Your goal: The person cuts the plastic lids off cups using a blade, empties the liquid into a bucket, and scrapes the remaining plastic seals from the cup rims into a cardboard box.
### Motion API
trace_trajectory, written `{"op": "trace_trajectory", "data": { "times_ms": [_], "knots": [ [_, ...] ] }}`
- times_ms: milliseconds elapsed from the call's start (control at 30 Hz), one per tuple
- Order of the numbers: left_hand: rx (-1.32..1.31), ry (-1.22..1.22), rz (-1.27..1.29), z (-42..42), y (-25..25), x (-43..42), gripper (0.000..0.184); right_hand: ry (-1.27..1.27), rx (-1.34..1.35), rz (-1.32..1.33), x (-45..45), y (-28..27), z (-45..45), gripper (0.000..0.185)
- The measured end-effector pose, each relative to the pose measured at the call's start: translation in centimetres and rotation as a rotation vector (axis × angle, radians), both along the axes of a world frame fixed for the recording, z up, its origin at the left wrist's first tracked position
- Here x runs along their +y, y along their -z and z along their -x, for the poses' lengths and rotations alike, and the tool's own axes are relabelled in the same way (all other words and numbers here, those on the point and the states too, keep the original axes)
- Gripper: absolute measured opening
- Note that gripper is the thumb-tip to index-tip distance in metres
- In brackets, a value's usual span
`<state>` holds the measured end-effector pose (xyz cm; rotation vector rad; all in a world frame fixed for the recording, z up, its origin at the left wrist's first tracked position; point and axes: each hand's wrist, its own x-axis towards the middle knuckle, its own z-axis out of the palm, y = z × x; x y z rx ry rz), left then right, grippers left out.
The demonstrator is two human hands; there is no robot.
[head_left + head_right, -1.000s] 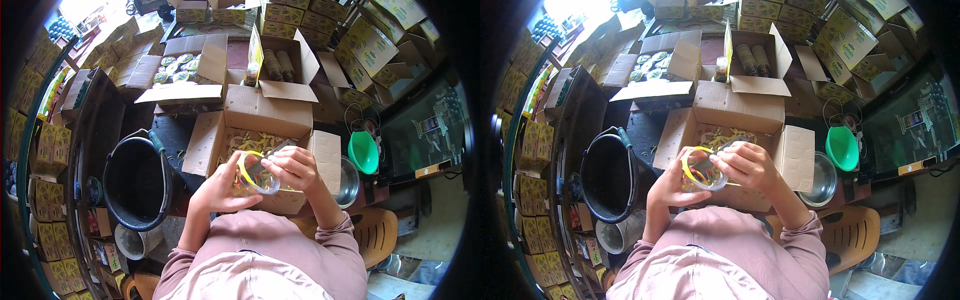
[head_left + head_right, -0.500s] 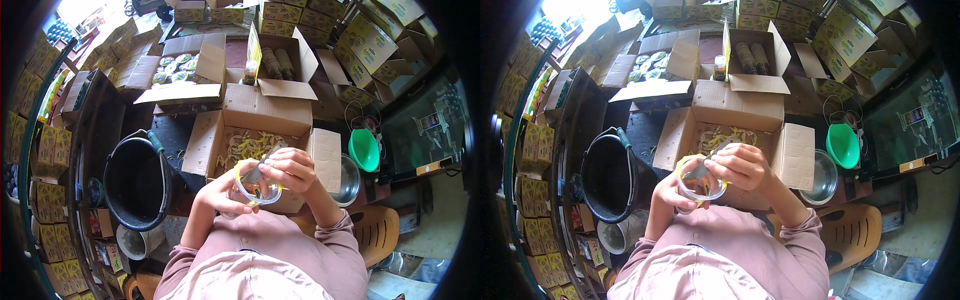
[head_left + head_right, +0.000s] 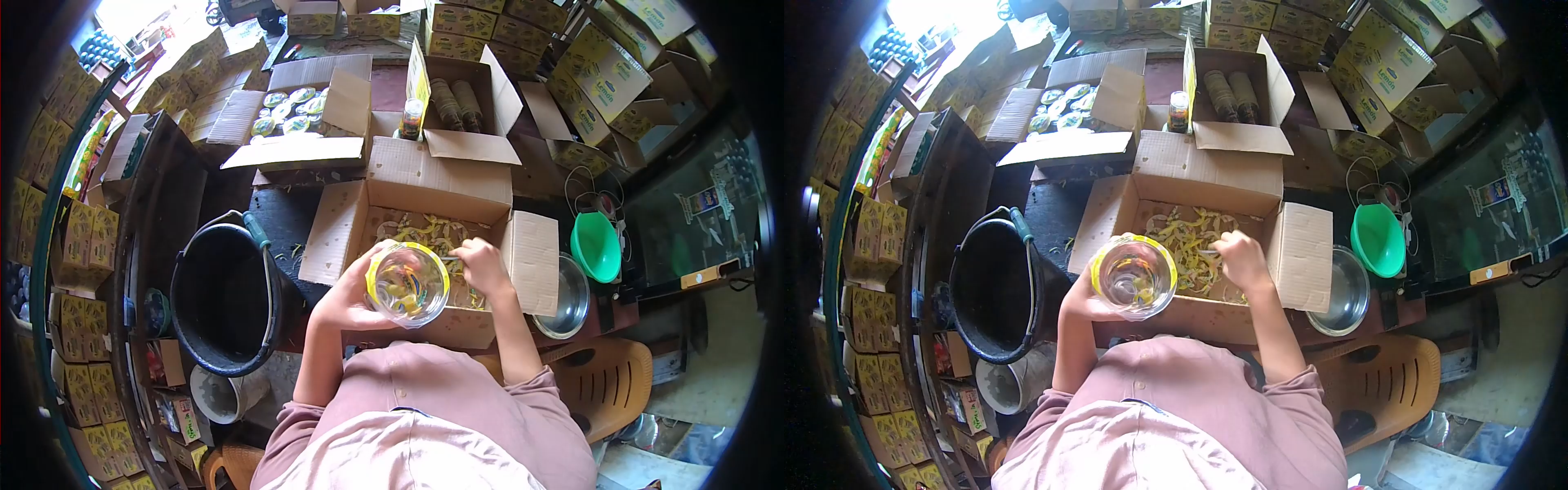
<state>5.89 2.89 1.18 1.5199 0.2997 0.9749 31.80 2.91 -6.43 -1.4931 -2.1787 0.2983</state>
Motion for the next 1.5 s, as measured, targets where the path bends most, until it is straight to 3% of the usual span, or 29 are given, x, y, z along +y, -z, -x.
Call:
{"op": "trace_trajectory", "data": {
  "times_ms": [33,67,200,333,467,600,700,800,1167,1500],
  "knots": [
    [0.02,-0.067,-0.04,0.1,-0.2,-0.1,0.068,0.017,0.153,0.097,-0.7,0.5,0.1,0.034],
    [-0.053,-0.143,0.02,0.1,0.2,-0.4,0.068,0.033,0.099,-0.023,-1.1,-0.1,0.4,0.037],
    [0.158,-0.252,-0.238,0.3,-0.8,0.5,0.055,0.207,0.289,0.067,-1.8,-2.6,0.6,0.038],
    [0.274,-0.403,-0.374,0.4,-0.9,1.2,0.052,0.215,0.481,-0.136,-3.2,-6.8,1.9,0.038],
    [0.482,-0.523,-0.496,0.6,-1.2,1.6,0.048,0.075,0.382,-0.322,-4.5,-10.8,2.9,0.033],
    [0.601,-0.529,-0.561,0.4,-1.2,1.9,0.056,-0.169,0.122,-0.313,-4.7,-12.4,3.7,0.028],
    [0.663,-0.509,-0.555,0.1,-2.3,1.7,0.067,-0.202,-0.012,-0.379,-4.5,-13.0,4.7,0.027],
    [0.684,-0.501,-0.62,-0.2,-3.1,1.5,0.081,-0.211,-0.08,-0.459,-4.2,-11.7,5.0,0.023],
    [0.724,-0.542,-0.715,-1.3,-3.4,1.9,0.089,-0.009,-0.133,-0.61,-3.0,-9.5,6.4,0.004],
    [0.762,-0.642,-0.734,-0.5,-0.8,4.7,0.092,-0.034,-0.311,-0.368,-3.9,-9.3,3.1,0.007]
  ]
}}
